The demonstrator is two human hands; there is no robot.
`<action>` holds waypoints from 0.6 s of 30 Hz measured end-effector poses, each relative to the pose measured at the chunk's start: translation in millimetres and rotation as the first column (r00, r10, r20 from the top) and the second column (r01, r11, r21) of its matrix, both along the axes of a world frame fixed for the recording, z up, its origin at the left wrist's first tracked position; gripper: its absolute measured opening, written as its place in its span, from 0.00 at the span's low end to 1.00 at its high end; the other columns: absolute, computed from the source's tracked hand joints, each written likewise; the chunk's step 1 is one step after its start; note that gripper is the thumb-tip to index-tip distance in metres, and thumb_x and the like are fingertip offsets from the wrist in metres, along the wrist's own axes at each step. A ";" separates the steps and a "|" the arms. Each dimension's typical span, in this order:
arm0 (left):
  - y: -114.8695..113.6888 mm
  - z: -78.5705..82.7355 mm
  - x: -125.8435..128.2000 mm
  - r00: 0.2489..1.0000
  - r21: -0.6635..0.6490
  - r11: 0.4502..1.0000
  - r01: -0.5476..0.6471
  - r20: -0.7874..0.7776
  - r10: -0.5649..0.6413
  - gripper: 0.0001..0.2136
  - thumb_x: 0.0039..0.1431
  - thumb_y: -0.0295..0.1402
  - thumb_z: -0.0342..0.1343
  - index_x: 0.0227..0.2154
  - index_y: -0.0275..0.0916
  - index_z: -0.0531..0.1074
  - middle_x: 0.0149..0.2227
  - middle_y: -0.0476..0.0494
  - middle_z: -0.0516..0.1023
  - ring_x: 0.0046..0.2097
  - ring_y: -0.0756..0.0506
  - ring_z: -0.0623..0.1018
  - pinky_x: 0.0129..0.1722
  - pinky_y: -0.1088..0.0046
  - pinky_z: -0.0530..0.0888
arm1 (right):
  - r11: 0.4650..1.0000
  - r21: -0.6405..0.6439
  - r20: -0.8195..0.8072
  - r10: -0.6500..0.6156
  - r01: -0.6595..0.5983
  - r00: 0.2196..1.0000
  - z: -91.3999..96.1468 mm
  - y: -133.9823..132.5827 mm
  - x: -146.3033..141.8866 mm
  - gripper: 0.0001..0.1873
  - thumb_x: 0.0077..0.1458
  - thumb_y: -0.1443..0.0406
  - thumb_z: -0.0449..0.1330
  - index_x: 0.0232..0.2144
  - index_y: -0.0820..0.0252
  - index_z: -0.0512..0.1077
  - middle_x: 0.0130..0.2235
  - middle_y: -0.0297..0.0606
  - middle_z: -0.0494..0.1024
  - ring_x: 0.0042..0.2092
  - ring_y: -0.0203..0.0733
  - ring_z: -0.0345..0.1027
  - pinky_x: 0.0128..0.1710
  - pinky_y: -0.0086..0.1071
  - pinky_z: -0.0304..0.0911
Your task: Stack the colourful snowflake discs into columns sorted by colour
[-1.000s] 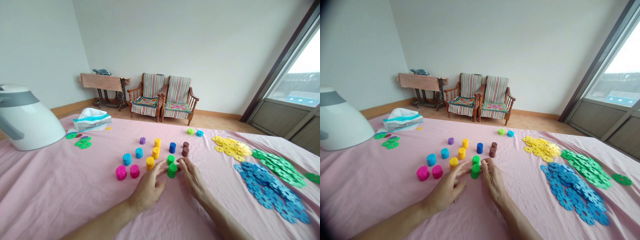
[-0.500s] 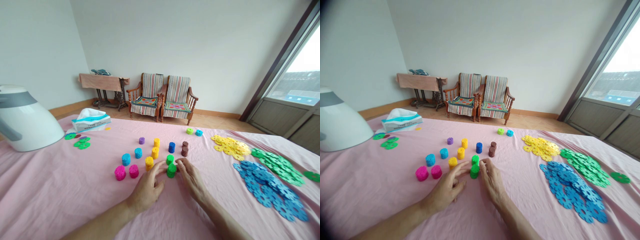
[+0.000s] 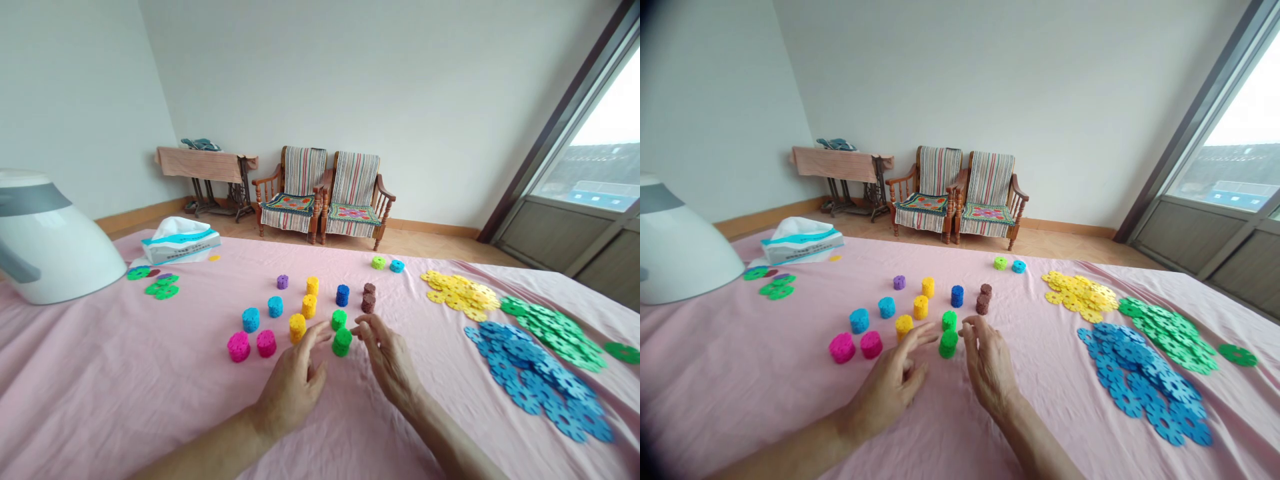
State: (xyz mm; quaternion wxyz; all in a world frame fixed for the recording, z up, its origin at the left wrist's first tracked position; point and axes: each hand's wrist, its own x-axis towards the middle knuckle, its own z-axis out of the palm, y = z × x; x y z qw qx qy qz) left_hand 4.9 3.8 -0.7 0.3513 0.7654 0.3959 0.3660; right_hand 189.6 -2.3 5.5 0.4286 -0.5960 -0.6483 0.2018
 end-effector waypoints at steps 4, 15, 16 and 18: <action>-0.5 -2.9 -1.0 1.000 0.052 0.998 -0.026 0.000 0.026 0.29 0.53 0.19 0.47 0.58 0.44 0.54 0.53 0.42 0.71 0.50 0.44 0.74 0.48 0.64 0.72 | 1.000 -0.002 0.042 -0.030 0.030 0.999 -1.7 -0.8 0.3 0.17 0.61 0.55 0.43 0.41 0.56 0.67 0.33 0.38 0.77 0.35 0.43 0.70 0.36 0.32 0.59; -3.0 -2.2 -0.9 1.000 0.043 0.999 0.006 -0.027 -0.005 0.29 0.55 0.21 0.46 0.60 0.44 0.51 0.50 0.42 0.74 0.32 0.49 0.77 0.41 0.69 0.74 | 0.998 0.028 0.141 -0.059 0.056 0.988 0.5 -1.2 -1.0 0.18 0.61 0.55 0.42 0.40 0.56 0.68 0.30 0.36 0.77 0.33 0.42 0.68 0.37 0.33 0.57; -3.0 -1.9 -0.7 1.000 0.037 0.999 0.006 -0.028 -0.005 0.29 0.55 0.21 0.45 0.60 0.44 0.51 0.49 0.42 0.74 0.29 0.50 0.76 0.39 0.70 0.74 | 0.998 0.031 0.143 -0.061 0.057 0.988 0.0 -1.3 -0.9 0.18 0.61 0.55 0.42 0.40 0.56 0.68 0.30 0.36 0.77 0.33 0.42 0.68 0.37 0.33 0.57; -2.7 -1.9 -0.5 0.999 0.030 1.000 -0.006 -0.033 0.007 0.28 0.55 0.21 0.46 0.59 0.43 0.51 0.47 0.42 0.75 0.25 0.52 0.74 0.36 0.71 0.74 | 0.997 0.037 0.146 -0.067 0.062 0.987 -1.2 -1.2 -0.7 0.19 0.61 0.55 0.42 0.40 0.57 0.69 0.30 0.36 0.77 0.32 0.42 0.68 0.36 0.32 0.57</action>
